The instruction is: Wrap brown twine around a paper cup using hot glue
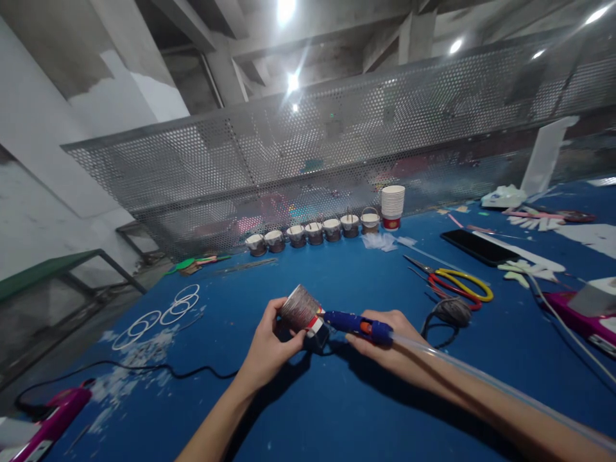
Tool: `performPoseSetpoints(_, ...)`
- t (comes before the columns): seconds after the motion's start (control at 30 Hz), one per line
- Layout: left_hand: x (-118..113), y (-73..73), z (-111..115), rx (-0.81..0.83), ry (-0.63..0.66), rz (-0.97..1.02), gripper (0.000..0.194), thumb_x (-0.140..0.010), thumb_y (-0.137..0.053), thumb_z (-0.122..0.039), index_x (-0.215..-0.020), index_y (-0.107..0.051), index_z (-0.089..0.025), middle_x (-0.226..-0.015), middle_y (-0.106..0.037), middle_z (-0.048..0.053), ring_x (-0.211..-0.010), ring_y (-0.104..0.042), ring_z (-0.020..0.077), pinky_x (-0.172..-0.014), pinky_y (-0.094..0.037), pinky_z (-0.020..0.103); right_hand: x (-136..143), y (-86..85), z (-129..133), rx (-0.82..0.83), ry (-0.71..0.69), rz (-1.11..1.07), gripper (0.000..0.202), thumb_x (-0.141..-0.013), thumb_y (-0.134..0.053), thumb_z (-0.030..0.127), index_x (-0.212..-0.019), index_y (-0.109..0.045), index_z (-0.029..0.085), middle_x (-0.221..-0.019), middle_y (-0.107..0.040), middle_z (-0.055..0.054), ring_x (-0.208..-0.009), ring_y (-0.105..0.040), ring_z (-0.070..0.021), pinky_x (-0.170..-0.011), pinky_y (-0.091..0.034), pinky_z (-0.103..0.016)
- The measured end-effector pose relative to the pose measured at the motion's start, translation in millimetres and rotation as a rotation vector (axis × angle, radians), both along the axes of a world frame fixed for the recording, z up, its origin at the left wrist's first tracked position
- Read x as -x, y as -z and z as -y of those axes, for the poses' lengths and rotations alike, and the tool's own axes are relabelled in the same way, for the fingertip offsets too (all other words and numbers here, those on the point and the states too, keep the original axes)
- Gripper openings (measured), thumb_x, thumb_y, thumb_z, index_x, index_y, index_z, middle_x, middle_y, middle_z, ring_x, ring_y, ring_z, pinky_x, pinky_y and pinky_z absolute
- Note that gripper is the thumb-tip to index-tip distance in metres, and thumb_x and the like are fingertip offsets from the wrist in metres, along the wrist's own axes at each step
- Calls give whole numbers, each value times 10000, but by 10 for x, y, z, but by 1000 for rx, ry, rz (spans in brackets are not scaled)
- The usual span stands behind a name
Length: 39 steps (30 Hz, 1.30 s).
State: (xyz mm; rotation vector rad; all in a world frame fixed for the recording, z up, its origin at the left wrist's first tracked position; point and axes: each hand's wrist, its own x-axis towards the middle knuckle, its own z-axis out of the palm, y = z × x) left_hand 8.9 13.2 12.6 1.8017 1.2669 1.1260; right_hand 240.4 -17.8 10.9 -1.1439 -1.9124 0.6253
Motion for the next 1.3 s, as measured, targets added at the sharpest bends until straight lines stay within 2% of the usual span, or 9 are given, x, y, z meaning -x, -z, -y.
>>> performPoseSetpoints(0.2,9,2,2,-34,-5,4,381,-686,-665,-217,-1028,-497,-202,-874,-564,-5,-704,-567,122,-656,-483,260,-9,-14,22,25,-39,-22,264,-817,-564,348,-617,-523,181,-555,-532,17,-489,-433,-94,-501,-320,-222)
performPoseSetpoints(0.4,14,-3,10,-52,2,12,357,-678,-662,-220,-997,-501,-202,-869,-569,-5,-699,-580,122,-663,-496,264,-53,-36,2,61,4,-29,299,-811,-555,372,-587,-494,185,-533,-493,30,-475,-379,-86,-487,-300,-223)
performPoseSetpoints(0.57,22,5,16,-47,-4,17,365,-666,-672,-225,-980,-489,-198,-911,-567,12,-773,-602,143,-723,-507,285,-46,-59,19,79,-37,-12,276,-810,-552,370,-612,-535,178,-556,-517,20,-499,-411,-93,-503,-314,-225)
performPoseSetpoints(0.8,34,3,10,-70,1,-3,363,-683,-667,-219,-995,-481,-208,-900,-559,2,-740,-580,128,-699,-503,275,-116,-112,-22,154,-10,-2,285,-810,-545,392,-620,-556,180,-558,-503,28,-511,-414,-100,-482,-305,-218)
performPoseSetpoints(1.0,13,-13,30,-48,-6,0,357,-675,-678,-225,-978,-488,-203,-890,-568,5,-738,-589,135,-702,-507,283,-103,-81,-5,143,7,41,302,-806,-575,396,-595,-554,182,-533,-496,37,-495,-396,-95,-480,-298,-217)
performPoseSetpoints(1.2,4,-23,31,-57,1,-9,359,-669,-674,-229,-977,-491,-205,-894,-558,2,-725,-584,130,-675,-498,265,-130,-112,-29,142,44,25,285,-816,-570,398,-632,-607,183,-560,-524,24,-517,-441,-109,-477,-317,-215)
performPoseSetpoints(1.3,4,-20,30,-57,1,-7,362,-675,-674,-232,-986,-492,-203,-892,-560,0,-723,-586,131,-681,-496,270,-104,-103,-10,159,39,14,305,-808,-565,412,-613,-577,178,-539,-504,33,-492,-414,-98,-467,-301,-212)
